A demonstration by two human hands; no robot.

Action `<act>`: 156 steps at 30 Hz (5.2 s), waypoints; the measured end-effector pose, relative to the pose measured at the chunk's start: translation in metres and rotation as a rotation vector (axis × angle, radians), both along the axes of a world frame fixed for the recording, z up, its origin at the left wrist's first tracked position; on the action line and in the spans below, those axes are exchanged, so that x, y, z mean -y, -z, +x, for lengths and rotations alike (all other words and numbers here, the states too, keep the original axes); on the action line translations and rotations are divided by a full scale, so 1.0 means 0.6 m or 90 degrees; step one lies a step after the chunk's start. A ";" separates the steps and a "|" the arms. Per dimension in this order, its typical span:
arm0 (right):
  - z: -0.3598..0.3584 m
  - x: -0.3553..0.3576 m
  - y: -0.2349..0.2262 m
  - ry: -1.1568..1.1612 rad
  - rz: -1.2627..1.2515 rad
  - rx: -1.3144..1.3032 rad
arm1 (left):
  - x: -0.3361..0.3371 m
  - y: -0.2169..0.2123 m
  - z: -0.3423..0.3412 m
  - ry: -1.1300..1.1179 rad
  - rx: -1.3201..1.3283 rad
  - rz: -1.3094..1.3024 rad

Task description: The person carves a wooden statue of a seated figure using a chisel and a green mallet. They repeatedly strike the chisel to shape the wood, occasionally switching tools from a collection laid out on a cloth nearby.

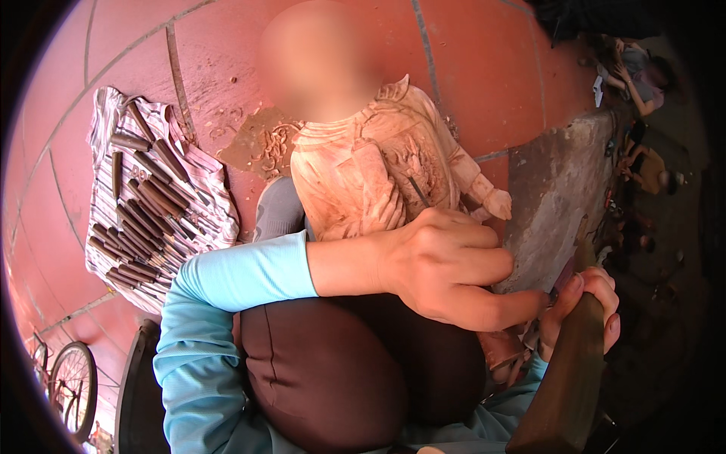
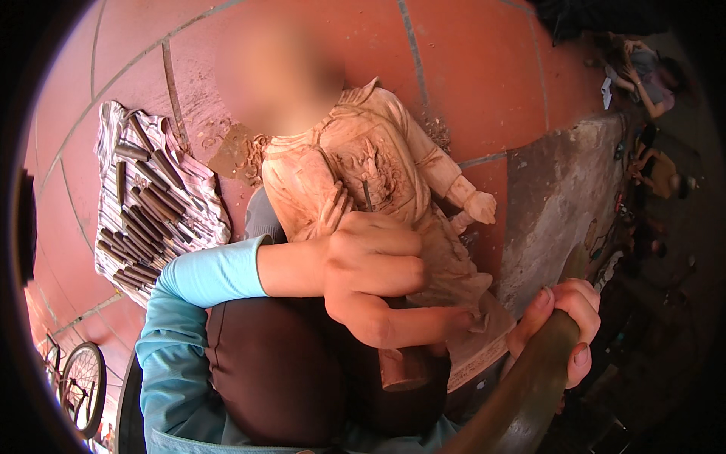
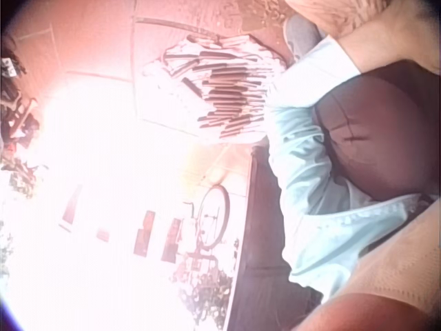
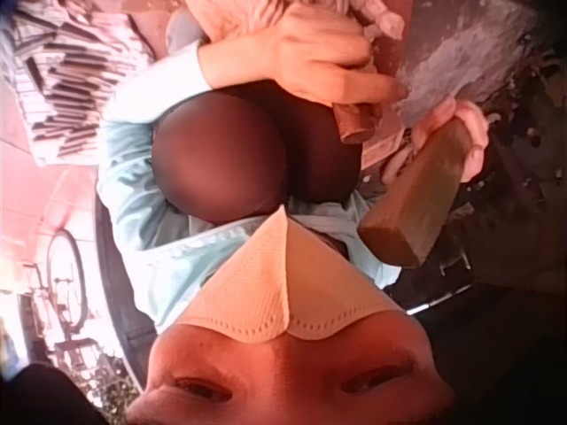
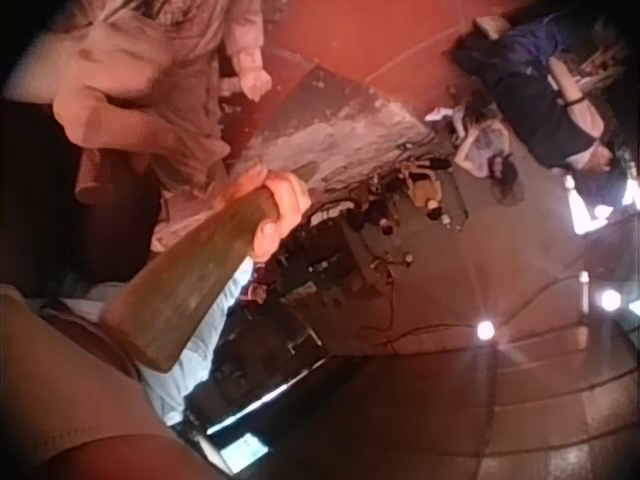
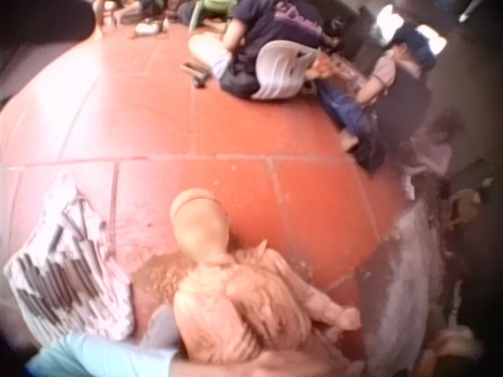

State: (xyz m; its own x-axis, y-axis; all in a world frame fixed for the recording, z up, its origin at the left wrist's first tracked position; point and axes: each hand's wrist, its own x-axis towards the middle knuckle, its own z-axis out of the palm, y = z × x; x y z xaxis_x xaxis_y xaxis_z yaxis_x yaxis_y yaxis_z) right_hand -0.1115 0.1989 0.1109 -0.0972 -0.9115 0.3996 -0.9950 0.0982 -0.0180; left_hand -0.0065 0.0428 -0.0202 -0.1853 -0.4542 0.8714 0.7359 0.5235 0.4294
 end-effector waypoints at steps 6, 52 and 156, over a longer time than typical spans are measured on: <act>0.004 0.002 0.006 -0.001 -0.043 -0.071 | 0.013 0.025 0.026 0.126 -0.083 -0.034; 0.021 0.024 -0.007 0.010 -0.003 -0.105 | 0.028 0.020 0.042 0.196 0.018 -0.026; 0.009 -0.044 0.163 0.433 0.267 0.942 | 0.105 0.308 0.698 -0.165 0.963 0.938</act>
State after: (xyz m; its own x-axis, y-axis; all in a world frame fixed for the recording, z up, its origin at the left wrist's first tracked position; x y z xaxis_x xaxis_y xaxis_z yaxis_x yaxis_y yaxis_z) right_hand -0.1060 0.2255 0.0132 -0.5346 -0.5616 -0.6315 0.0744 0.7131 -0.6971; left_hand 0.4125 -0.0201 -0.2051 -0.0621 -0.6180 -0.7837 -0.5015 -0.6596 0.5599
